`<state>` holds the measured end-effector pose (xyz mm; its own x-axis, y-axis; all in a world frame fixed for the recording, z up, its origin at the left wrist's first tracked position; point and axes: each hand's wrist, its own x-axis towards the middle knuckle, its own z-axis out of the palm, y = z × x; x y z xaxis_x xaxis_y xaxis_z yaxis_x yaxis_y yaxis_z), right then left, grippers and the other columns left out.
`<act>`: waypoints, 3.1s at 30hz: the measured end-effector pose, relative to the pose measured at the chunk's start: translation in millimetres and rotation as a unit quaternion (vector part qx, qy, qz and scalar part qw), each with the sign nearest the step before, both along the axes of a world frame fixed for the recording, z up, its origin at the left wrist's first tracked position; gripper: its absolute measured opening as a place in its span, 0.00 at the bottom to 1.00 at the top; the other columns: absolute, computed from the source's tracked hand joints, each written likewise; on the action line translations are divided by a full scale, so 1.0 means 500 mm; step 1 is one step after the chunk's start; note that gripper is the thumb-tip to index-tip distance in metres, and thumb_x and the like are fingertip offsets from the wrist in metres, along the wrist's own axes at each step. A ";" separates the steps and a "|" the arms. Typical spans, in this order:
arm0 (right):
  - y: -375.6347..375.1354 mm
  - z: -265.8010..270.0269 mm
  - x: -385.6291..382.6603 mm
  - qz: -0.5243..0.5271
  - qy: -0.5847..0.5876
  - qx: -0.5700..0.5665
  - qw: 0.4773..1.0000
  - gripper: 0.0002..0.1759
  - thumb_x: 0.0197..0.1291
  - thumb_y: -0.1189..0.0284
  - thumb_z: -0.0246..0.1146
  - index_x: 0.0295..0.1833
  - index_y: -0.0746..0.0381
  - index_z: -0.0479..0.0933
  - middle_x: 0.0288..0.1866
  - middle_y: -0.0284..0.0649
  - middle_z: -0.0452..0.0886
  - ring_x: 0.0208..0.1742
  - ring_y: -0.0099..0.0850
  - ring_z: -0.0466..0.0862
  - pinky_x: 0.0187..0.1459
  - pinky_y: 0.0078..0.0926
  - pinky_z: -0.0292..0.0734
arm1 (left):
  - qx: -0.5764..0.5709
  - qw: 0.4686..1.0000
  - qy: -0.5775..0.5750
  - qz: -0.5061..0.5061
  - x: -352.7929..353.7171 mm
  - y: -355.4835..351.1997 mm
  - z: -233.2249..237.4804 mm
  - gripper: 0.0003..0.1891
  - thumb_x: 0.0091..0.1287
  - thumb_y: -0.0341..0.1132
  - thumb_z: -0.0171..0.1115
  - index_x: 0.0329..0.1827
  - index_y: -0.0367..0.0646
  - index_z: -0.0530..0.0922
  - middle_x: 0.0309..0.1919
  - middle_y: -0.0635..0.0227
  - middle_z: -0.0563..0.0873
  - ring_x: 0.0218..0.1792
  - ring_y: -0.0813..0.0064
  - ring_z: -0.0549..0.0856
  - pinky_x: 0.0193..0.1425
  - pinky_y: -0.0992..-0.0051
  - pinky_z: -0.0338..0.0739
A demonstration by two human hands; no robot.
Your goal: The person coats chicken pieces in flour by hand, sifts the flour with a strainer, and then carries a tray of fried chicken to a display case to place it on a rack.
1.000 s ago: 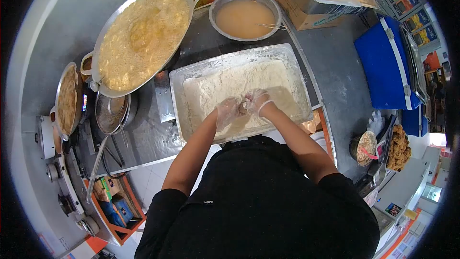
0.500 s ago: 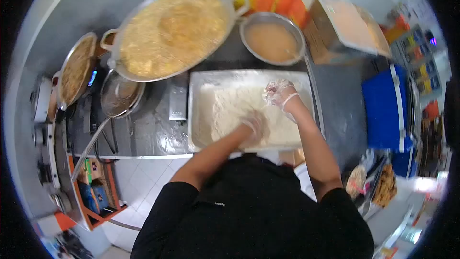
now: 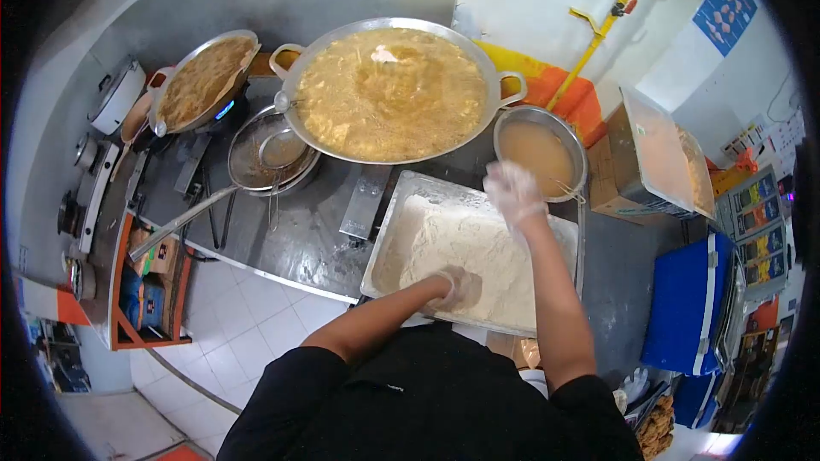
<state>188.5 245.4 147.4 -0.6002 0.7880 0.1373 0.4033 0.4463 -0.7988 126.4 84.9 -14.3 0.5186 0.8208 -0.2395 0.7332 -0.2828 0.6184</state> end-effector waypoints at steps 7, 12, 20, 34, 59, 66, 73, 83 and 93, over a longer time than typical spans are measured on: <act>-0.109 -0.604 0.370 0.312 -0.562 -0.020 0.766 0.53 0.54 0.40 0.61 0.75 0.65 0.55 0.74 0.57 0.61 0.73 0.49 0.63 0.73 0.38 0.56 | -0.125 0.927 -0.171 0.308 -0.089 -0.001 -0.094 0.26 0.54 0.49 0.71 0.51 0.42 0.80 0.41 0.57 0.87 0.42 0.62 0.86 0.49 0.65 0.79; -0.210 -0.499 0.247 0.243 -0.377 -0.224 0.866 0.41 0.54 0.48 0.66 0.69 0.60 0.67 0.65 0.52 0.73 0.63 0.48 0.73 0.64 0.37 0.68 | -0.251 0.811 -0.290 0.442 -0.099 0.005 0.041 0.25 0.57 0.34 0.71 0.57 0.37 0.76 0.46 0.62 0.87 0.46 0.71 0.84 0.52 0.71 0.79; -0.180 -0.319 0.183 -0.011 -0.061 -0.308 0.949 0.21 0.59 0.68 0.64 0.59 0.60 0.76 0.50 0.43 0.83 0.47 0.35 0.82 0.49 0.33 0.77 | -0.217 0.822 -0.372 0.373 -0.095 0.016 0.024 0.24 0.60 0.30 0.67 0.61 0.39 0.74 0.46 0.61 0.85 0.45 0.72 0.83 0.49 0.71 0.80; -0.034 -0.262 0.161 -0.057 0.006 -0.196 0.979 0.15 0.64 0.63 0.63 0.49 0.62 0.78 0.38 0.38 0.84 0.41 0.31 0.84 0.43 0.30 0.79 | -0.004 0.984 0.177 0.003 -0.019 0.000 -0.137 0.22 0.63 0.49 0.56 0.51 0.40 0.79 0.52 0.48 0.82 0.54 0.52 0.82 0.60 0.57 0.73; -0.094 -0.442 0.205 0.043 -0.430 0.083 0.898 0.39 0.59 0.54 0.58 0.74 0.57 0.60 0.79 0.51 0.51 0.78 0.50 0.51 0.74 0.54 0.46 | 0.102 0.955 0.244 0.132 -0.016 0.149 -0.089 0.33 0.60 0.49 0.60 0.70 0.51 0.68 0.62 0.56 0.76 0.62 0.56 0.75 0.66 0.60 0.71; -0.149 -0.485 0.369 0.091 -0.396 0.026 0.913 0.26 0.58 0.59 0.61 0.59 0.61 0.74 0.64 0.50 0.72 0.64 0.47 0.71 0.68 0.43 0.61 | -0.038 0.982 0.176 0.064 -0.074 0.069 -0.170 0.26 0.62 0.48 0.58 0.65 0.60 0.74 0.66 0.63 0.74 0.66 0.65 0.73 0.66 0.63 0.70; -0.217 -0.378 0.243 0.091 -0.138 -0.426 0.889 0.25 0.59 0.61 0.65 0.59 0.64 0.75 0.60 0.48 0.77 0.60 0.40 0.76 0.64 0.33 0.67 | -0.143 0.969 -0.008 0.202 -0.086 0.061 -0.142 0.21 0.63 0.37 0.59 0.60 0.49 0.76 0.57 0.62 0.81 0.56 0.62 0.80 0.63 0.65 0.72; -0.152 -0.319 0.188 0.011 0.086 -0.430 0.898 0.18 0.57 0.73 0.65 0.54 0.64 0.77 0.49 0.45 0.80 0.46 0.32 0.82 0.49 0.31 0.77 | 0.075 0.986 -0.068 0.129 -0.087 0.075 -0.108 0.17 0.61 0.37 0.60 0.52 0.42 0.79 0.43 0.54 0.85 0.47 0.50 0.83 0.55 0.60 0.76; -0.120 -0.449 0.200 0.031 -0.254 0.052 0.965 0.27 0.55 0.60 0.65 0.60 0.58 0.75 0.50 0.50 0.82 0.48 0.47 0.83 0.52 0.40 0.77 | -0.051 0.970 -0.030 0.234 -0.209 -0.024 -0.194 0.12 0.64 0.36 0.59 0.46 0.42 0.83 0.40 0.54 0.87 0.40 0.58 0.85 0.46 0.61 0.79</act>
